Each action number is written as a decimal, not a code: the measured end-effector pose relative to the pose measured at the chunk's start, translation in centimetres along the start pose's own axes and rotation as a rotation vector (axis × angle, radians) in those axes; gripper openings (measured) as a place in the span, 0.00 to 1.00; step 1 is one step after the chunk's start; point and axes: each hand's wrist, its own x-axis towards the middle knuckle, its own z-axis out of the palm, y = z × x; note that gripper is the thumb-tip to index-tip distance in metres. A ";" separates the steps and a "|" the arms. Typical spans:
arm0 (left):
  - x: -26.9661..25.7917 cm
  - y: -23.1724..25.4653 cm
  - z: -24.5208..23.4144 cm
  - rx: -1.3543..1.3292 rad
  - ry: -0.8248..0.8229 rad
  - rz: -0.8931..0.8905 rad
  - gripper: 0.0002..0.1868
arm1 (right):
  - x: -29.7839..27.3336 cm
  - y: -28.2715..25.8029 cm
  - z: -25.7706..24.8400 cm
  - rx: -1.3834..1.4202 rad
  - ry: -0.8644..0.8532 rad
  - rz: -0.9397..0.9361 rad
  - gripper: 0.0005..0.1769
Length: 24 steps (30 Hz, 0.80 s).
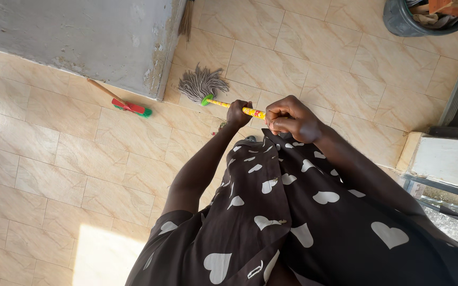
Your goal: The person wrings out a mop in a bucket of water and then mops the tiled floor of a balcony.
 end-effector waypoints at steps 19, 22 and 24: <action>20.4 18.7 0.0 -0.009 -0.380 0.282 0.08 | 1.2 -8.3 -26.6 0.462 0.121 -0.572 0.35; 26.1 23.4 0.9 0.092 -0.399 0.314 0.08 | 1.6 -7.9 -29.7 0.458 0.450 -0.570 0.35; 29.0 26.4 2.8 0.147 -0.409 0.315 0.08 | 1.8 -7.6 -31.4 0.437 0.608 -0.574 0.35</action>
